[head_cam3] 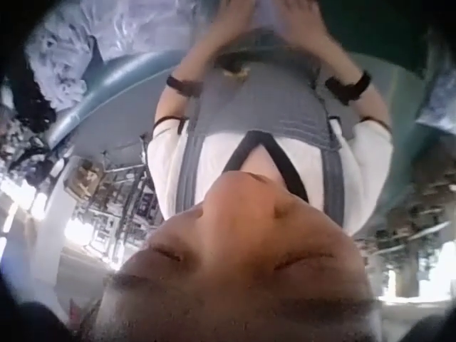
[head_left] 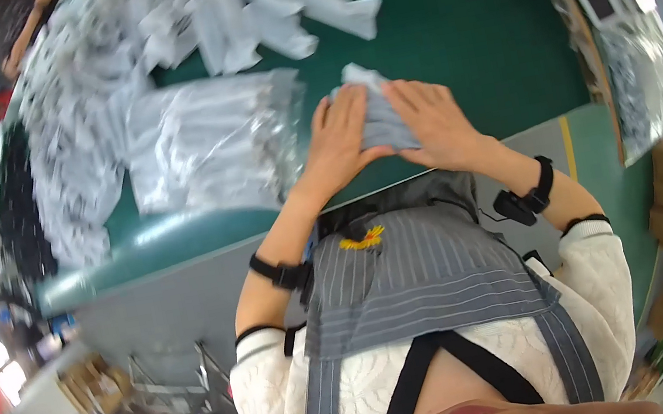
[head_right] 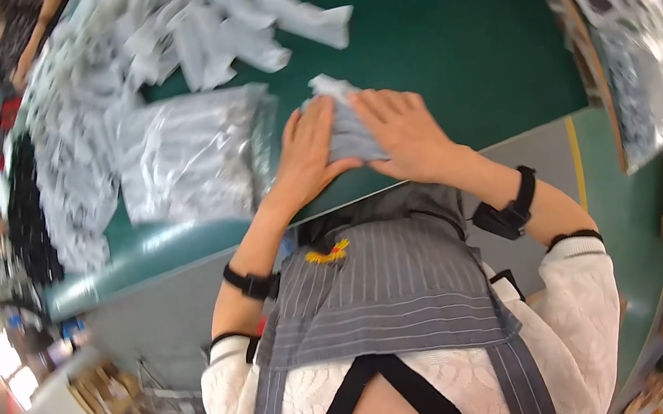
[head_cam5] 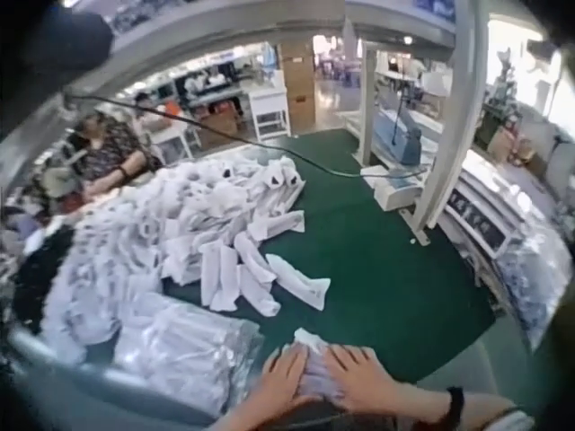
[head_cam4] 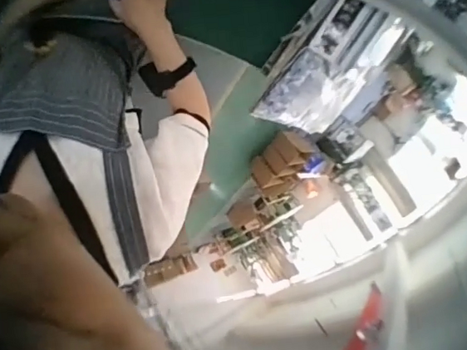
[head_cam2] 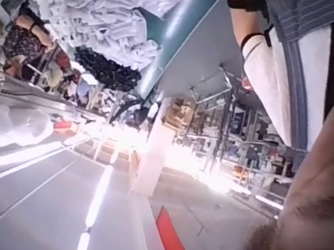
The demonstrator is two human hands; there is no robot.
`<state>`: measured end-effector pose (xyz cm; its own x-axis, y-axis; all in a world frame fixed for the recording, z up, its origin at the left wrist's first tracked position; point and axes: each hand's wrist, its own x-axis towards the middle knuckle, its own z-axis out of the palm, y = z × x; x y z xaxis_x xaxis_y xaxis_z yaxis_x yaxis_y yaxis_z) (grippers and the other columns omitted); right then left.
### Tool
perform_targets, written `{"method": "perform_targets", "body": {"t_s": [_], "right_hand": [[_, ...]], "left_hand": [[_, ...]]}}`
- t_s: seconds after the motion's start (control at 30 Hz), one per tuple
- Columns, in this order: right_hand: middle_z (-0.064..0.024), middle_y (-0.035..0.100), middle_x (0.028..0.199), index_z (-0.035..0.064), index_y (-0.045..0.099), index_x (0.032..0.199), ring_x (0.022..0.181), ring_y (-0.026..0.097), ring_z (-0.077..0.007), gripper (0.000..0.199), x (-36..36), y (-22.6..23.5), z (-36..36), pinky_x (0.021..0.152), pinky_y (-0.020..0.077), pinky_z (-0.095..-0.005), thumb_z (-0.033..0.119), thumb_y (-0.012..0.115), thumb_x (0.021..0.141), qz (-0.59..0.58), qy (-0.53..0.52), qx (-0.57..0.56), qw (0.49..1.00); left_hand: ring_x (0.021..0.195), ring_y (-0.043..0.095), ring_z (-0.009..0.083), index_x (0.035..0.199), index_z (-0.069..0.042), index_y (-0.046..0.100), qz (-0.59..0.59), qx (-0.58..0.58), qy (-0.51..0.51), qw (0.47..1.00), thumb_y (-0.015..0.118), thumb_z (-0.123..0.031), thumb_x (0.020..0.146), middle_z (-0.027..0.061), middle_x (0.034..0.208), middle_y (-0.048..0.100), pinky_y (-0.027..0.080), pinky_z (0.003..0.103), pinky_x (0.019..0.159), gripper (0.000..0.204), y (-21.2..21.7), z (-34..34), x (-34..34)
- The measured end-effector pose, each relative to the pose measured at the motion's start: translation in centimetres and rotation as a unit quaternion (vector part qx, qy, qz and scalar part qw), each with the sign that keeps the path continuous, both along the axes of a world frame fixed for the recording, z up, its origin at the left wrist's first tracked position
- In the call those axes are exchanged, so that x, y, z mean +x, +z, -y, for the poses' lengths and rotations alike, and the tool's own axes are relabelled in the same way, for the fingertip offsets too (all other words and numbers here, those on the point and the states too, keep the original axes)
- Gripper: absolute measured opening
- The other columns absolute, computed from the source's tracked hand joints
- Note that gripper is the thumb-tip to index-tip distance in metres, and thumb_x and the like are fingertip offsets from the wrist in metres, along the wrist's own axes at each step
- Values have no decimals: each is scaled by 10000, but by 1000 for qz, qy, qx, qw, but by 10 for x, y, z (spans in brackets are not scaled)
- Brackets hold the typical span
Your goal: The person packages items by hand, picking up white foam sleeves, inserting black objects into them, and folding the sleeves. They then place the sleeved objects into a clear plastic bag and set the bag on a scale.
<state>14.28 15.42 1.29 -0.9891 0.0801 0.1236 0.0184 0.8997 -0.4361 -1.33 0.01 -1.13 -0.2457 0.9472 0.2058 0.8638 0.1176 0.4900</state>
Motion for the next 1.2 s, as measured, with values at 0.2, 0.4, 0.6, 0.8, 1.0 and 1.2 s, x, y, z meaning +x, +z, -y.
{"method": "perform_targets", "body": {"t_s": [0.2, 0.4, 0.6, 0.8, 1.0, 1.2], "right_hand": [[-207, 425, 1342, 57, 343, 1450, 1218, 422, -378, 895, 5, 0, -5, 1003, 338, -455, 185, 765, 672, 19, -18, 9, 1000], [-209, 420, 1343, 98, 348, 1457, 1195, 437, -382, 902, -42, 32, 25, 990, 347, -463, 186, 771, 666, 31, 167, -73, 983], [-212, 405, 1350, 118, 368, 1446, 1165, 462, -387, 869, -108, 32, 66, 978, 356, -468, 221, 777, 686, 6, 323, -86, 942], [-214, 396, 1352, 132, 389, 1433, 1162, 458, -400, 825, -117, 37, 70, 978, 363, -465, 244, 774, 712, 60, 147, -61, 985], [-193, 396, 1360, 143, 392, 1437, 1187, 445, -387, 825, -109, 43, 58, 986, 369, -448, 257, 776, 716, 66, 130, -95, 985], [-150, 399, 1376, 170, 378, 1455, 1212, 440, -358, 839, -97, 50, 27, 1014, 361, -428, 248, 775, 719, 105, 160, -131, 973]], "left_hand": [[1379, 325, 374, 1400, -1, 391, -73, 151, 11, 986, 722, -295, 793, 193, 1450, 392, 235, 530, 1113, 751, 37, 27, 7], [1146, 525, 326, 1318, -14, 506, -189, 82, 364, 908, 668, -105, 788, 146, 1188, 571, 335, 508, 1025, 561, 31, 104, -1], [650, 538, 195, 1290, -25, 519, 3, 14, 395, 919, 620, 15, 823, 72, 781, 592, 445, 356, 679, 480, 24, 173, 0], [590, 535, 154, 1304, -10, 498, -83, 92, 325, 937, 594, 48, 842, 76, 748, 585, 441, 278, 559, 475, 28, 174, -8], [712, 600, 250, 1354, 2, 433, 142, 152, 364, 908, 657, -58, 834, 101, 868, 607, 491, 352, 648, 570, 14, 132, -9], [809, 624, 286, 1385, 16, 363, 79, 48, 413, 906, 677, -131, 832, 143, 1021, 603, 505, 365, 677, 653, 15, 97, -2]]}}
